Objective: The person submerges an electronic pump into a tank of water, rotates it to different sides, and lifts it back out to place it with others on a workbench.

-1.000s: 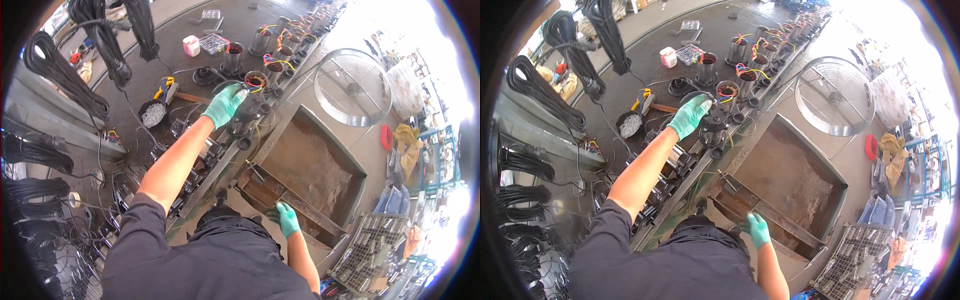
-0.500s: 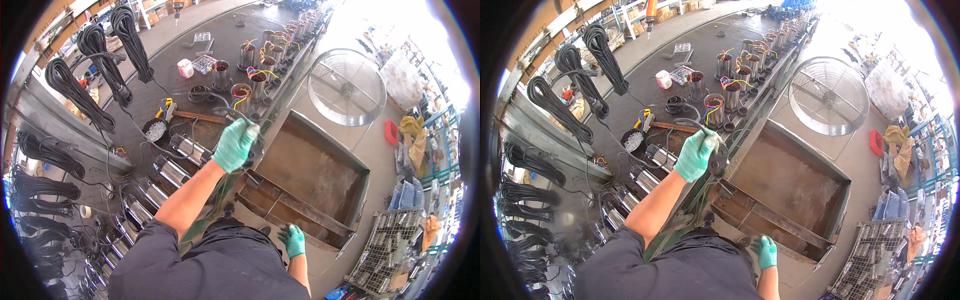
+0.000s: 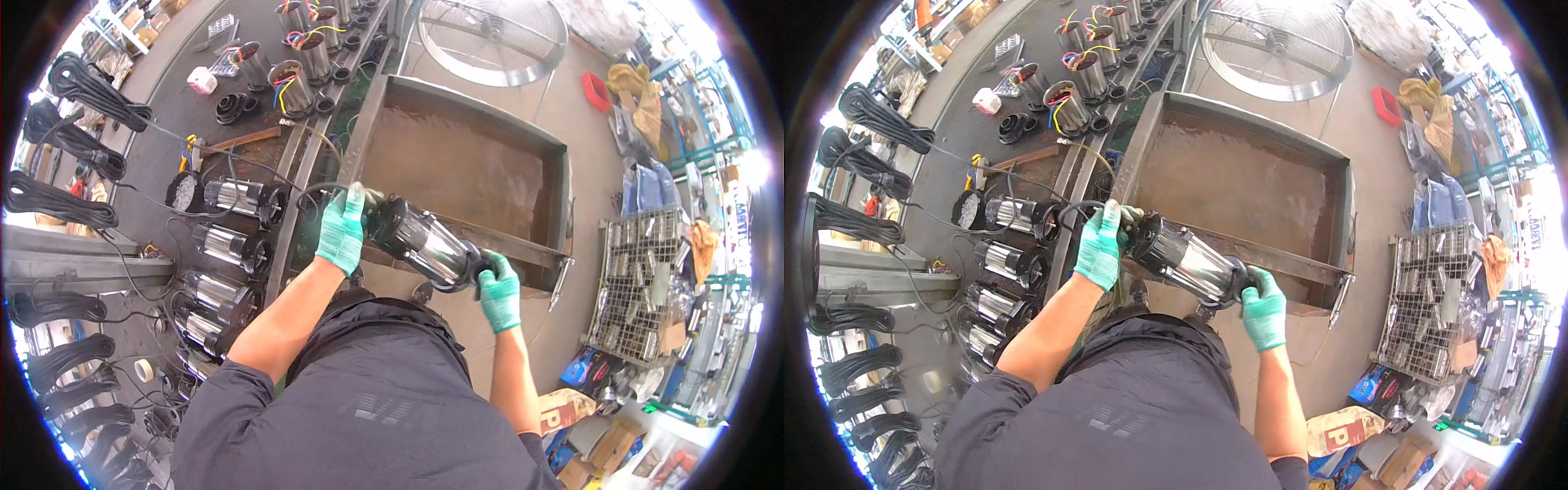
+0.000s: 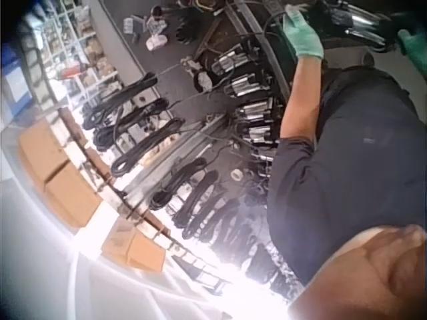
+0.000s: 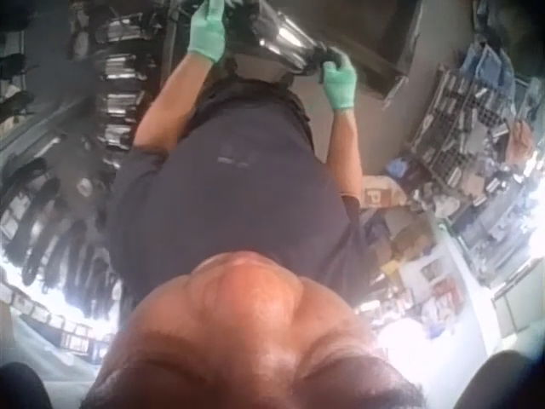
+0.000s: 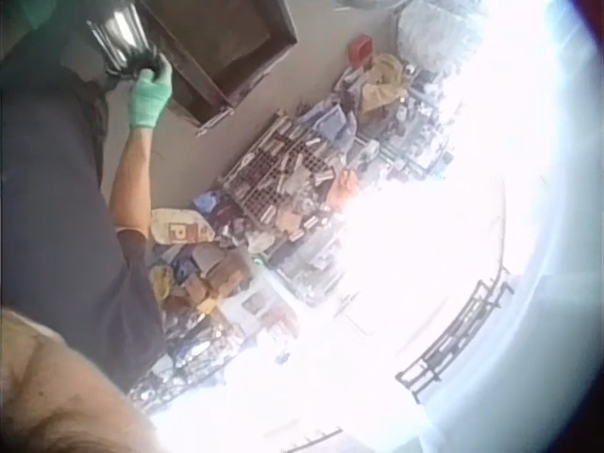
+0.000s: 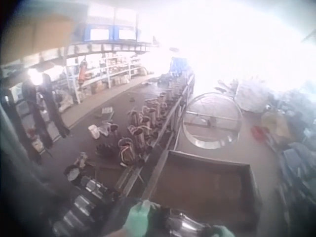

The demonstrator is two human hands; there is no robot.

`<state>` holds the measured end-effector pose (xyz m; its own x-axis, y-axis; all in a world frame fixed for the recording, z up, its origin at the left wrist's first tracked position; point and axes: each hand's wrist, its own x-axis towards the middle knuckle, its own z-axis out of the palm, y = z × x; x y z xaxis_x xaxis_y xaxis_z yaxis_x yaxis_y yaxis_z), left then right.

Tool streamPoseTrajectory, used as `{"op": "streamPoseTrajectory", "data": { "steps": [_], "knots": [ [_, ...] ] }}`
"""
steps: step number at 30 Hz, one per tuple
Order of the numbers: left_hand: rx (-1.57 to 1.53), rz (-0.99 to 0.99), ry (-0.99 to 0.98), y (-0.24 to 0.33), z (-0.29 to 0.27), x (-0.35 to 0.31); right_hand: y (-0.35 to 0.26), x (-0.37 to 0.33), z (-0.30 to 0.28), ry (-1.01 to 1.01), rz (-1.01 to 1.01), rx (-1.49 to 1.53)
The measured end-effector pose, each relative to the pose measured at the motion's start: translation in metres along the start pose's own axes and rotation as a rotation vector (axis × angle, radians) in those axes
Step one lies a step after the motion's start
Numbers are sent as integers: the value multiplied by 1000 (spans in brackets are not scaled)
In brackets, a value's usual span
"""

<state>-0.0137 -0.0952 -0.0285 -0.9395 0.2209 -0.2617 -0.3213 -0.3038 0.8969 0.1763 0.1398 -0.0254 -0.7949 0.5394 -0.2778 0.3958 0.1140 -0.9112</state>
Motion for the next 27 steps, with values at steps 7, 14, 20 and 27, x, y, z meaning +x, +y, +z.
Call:
{"op": "streamPoseTrajectory", "data": {
  "steps": [7,14,20,27],
  "knots": [
    [503,-297,15,-120,-42,19,7,34,-33,-29,-55,-606],
    [1072,-320,19,-141,-62,24,-4,59,-8,-121,-6,-923],
    [1001,-287,-138,-108,-52,-1,11,46,-19,-33,-71,-810],
    [972,23,-170,-115,-39,-16,139,19,-88,403,35,-334]
  ]
}}
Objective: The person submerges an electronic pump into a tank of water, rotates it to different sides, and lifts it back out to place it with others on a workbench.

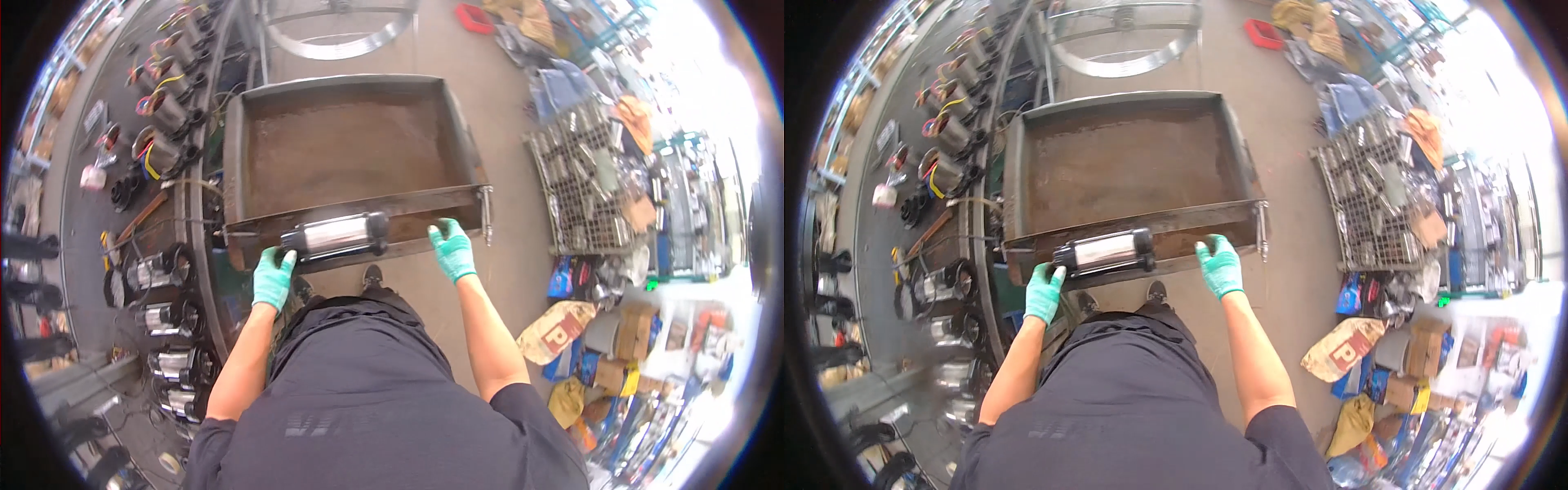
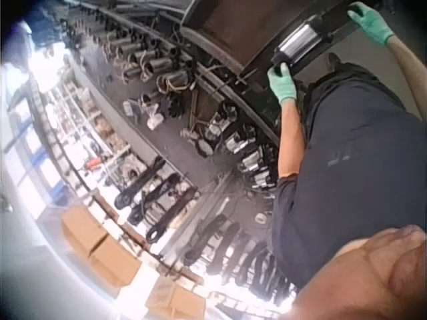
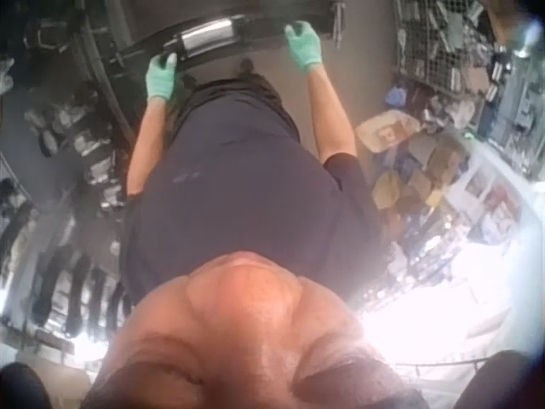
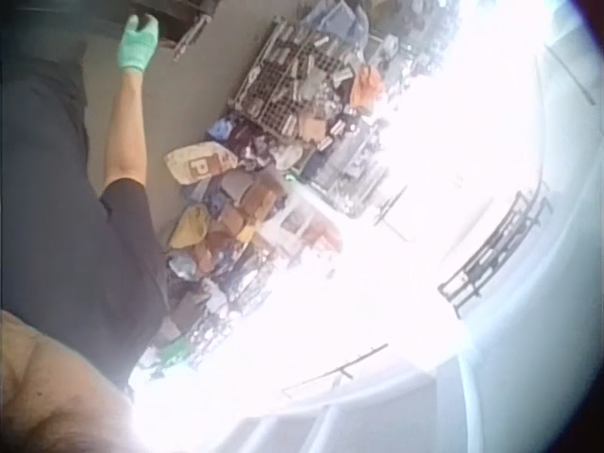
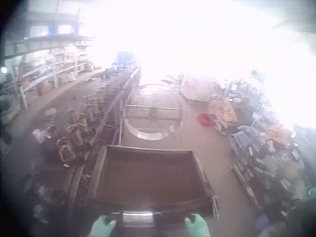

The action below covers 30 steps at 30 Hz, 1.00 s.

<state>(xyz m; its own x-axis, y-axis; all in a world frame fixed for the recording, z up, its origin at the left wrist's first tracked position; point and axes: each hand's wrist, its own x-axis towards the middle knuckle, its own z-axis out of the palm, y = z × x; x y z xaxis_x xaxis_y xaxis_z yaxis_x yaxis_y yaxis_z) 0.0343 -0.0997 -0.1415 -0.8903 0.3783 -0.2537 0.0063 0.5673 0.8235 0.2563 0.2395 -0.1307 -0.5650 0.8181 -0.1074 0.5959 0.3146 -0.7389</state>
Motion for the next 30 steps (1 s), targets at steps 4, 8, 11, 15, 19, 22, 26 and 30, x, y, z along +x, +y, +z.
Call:
{"op": "streamPoseTrajectory", "data": {
  "steps": [4,8,11,15,19,22,26,30],
  "knots": [
    [22,-57,-25,24,8,-4,70,3,-55,306,300,-325],
    [89,-53,2,28,16,-3,119,17,-59,338,429,-311],
    [120,-75,0,34,14,-5,117,38,-43,353,408,451],
    [204,-67,8,44,16,-4,151,61,-23,462,422,466],
    [248,-75,65,43,10,-6,44,19,-32,286,378,870],
    [269,-79,15,52,11,-2,9,-3,-23,-68,250,775],
    [286,-100,-12,54,9,-2,-10,-9,-6,-314,125,521],
    [300,-92,-21,51,8,0,0,-1,23,-357,-36,367]
  ]
}}
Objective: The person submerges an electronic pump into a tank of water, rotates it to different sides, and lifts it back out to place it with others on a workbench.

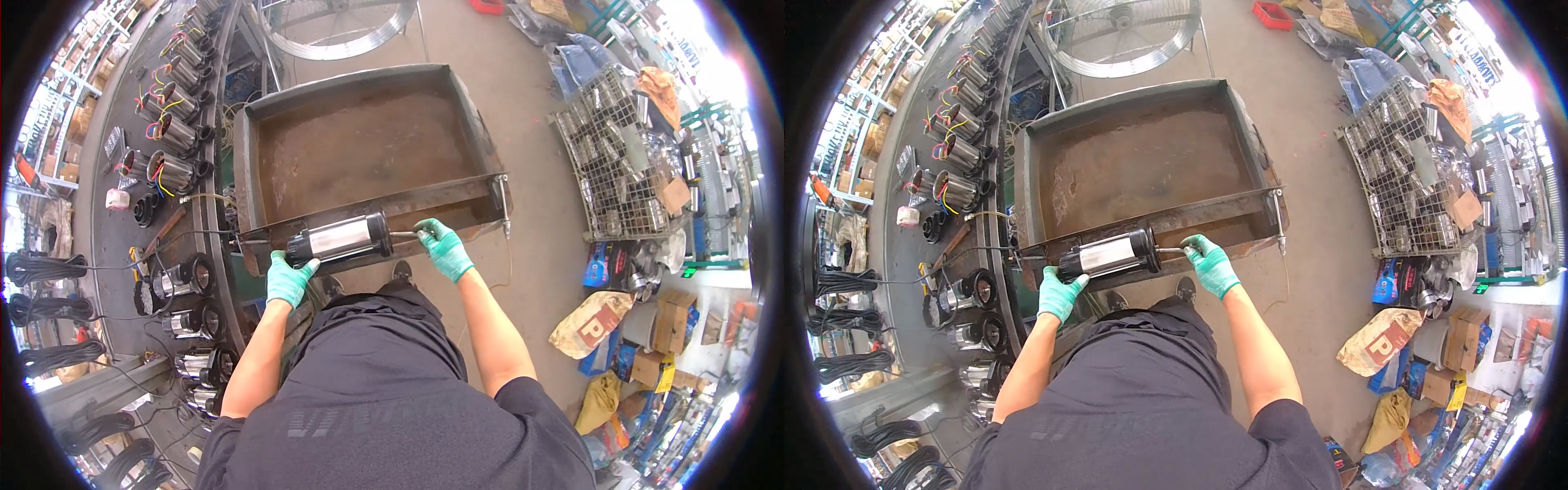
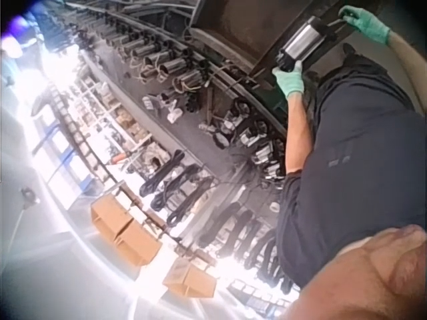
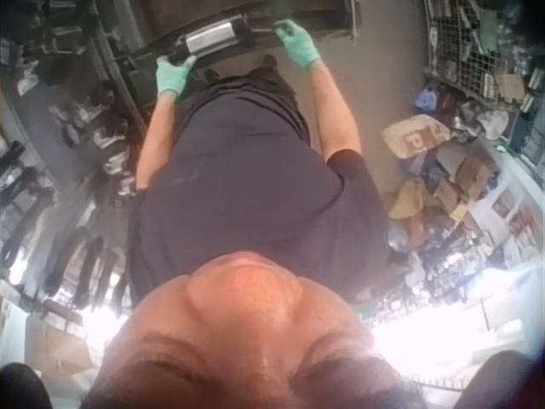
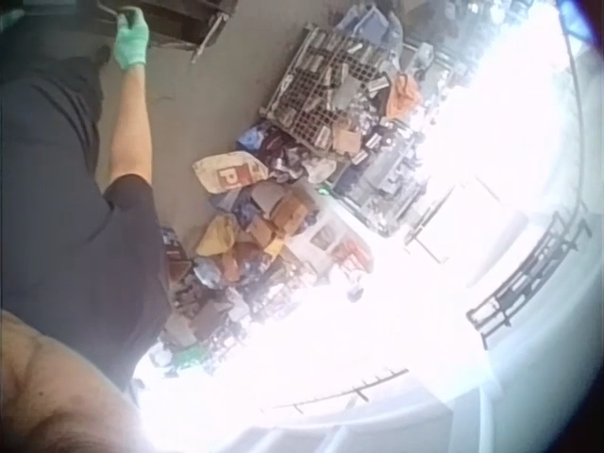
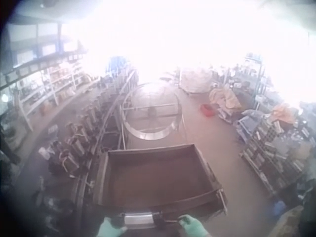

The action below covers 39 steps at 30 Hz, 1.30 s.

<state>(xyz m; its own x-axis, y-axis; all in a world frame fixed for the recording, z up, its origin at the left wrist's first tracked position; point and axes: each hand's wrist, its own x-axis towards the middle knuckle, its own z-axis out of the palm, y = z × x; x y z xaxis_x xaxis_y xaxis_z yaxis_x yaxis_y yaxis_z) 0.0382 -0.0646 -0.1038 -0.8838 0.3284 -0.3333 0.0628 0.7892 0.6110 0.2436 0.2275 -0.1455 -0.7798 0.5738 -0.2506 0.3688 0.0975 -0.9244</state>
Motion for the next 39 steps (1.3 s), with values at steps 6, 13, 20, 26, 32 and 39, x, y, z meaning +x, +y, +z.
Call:
{"op": "streamPoseTrajectory", "data": {
  "steps": [6,13,20,26,32,39],
  "knots": [
    [-5,2,14,-10,4,0,-11,9,5,-44,-81,-31],
    [-42,6,-15,2,-1,4,-27,26,2,-92,10,-160],
    [-14,22,-16,-7,1,10,-27,29,-1,-191,92,-188],
    [-30,7,-46,-6,1,10,7,37,22,27,-87,-620],
    [-13,4,-25,-3,-2,8,-16,30,8,-49,210,-111],
    [-21,8,-52,2,-4,8,-20,32,-31,-465,459,429]
  ]
}}
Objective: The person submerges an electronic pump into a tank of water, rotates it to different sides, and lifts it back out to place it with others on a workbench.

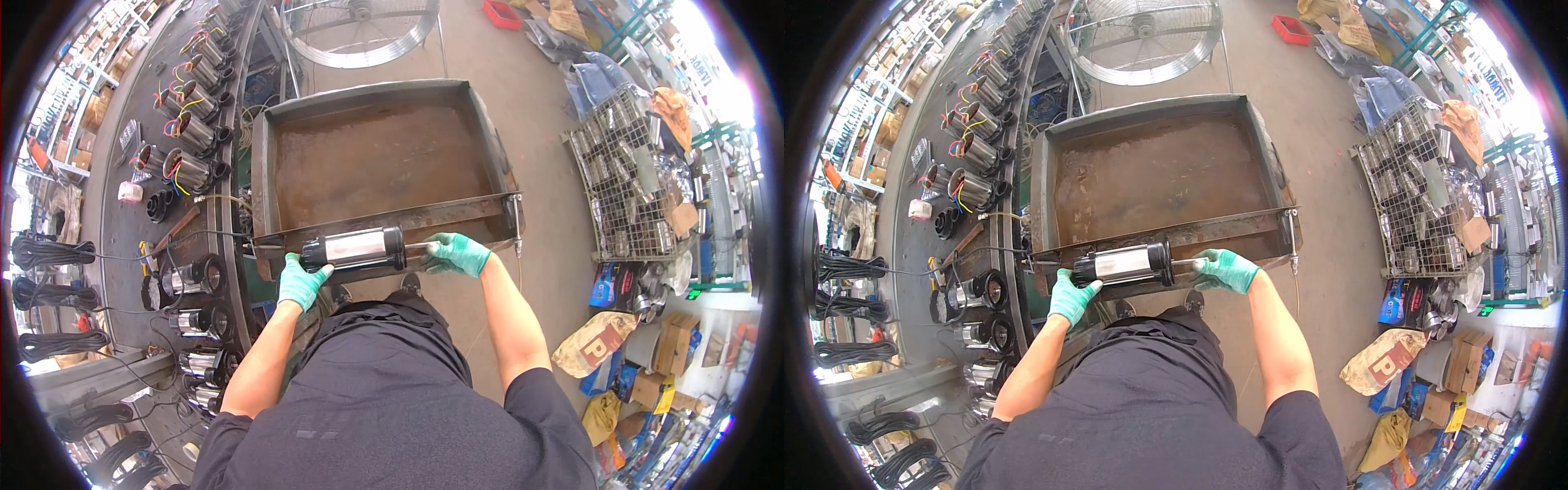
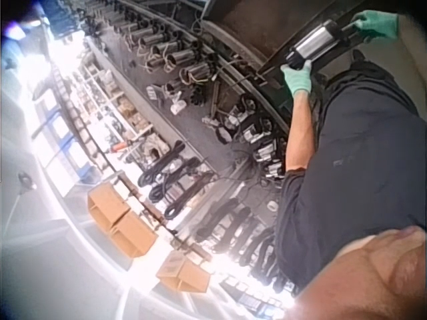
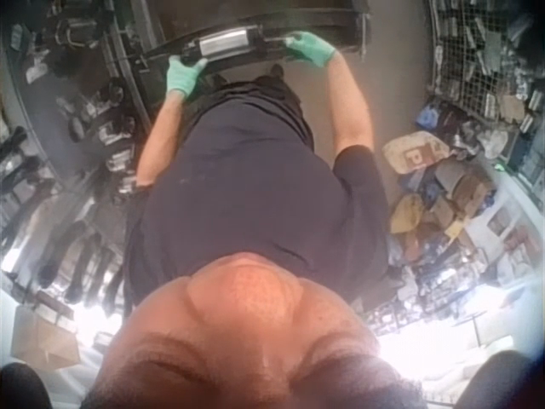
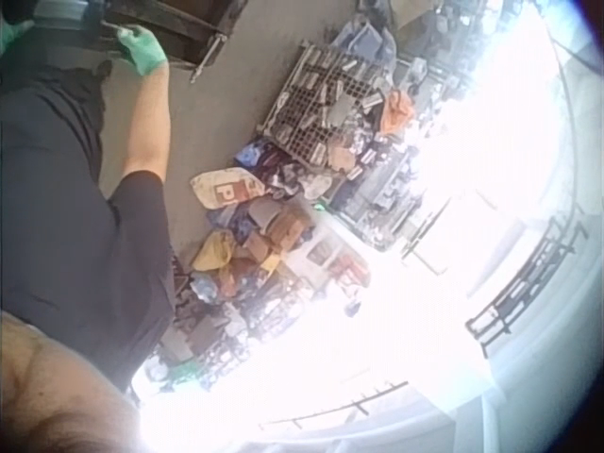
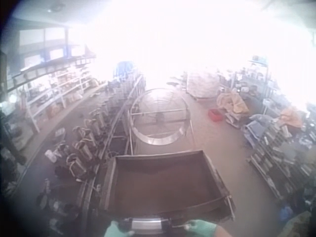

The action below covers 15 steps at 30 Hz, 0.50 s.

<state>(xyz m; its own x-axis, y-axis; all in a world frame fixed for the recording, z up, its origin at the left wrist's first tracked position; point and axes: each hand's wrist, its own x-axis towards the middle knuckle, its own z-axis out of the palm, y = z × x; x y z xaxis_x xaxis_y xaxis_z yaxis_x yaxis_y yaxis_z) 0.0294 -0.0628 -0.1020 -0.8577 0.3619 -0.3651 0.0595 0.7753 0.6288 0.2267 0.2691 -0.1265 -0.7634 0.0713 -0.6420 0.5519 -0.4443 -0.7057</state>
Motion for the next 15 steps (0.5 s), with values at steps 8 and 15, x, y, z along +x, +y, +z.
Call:
{"op": "streamPoseTrajectory", "data": {
  "steps": [8,15],
  "knots": [
    [-24,-2,-11,-2,2,2,-1,13,13,182,-4,-271],
    [-2,17,-1,-2,0,1,11,18,20,156,28,218]
  ]
}}
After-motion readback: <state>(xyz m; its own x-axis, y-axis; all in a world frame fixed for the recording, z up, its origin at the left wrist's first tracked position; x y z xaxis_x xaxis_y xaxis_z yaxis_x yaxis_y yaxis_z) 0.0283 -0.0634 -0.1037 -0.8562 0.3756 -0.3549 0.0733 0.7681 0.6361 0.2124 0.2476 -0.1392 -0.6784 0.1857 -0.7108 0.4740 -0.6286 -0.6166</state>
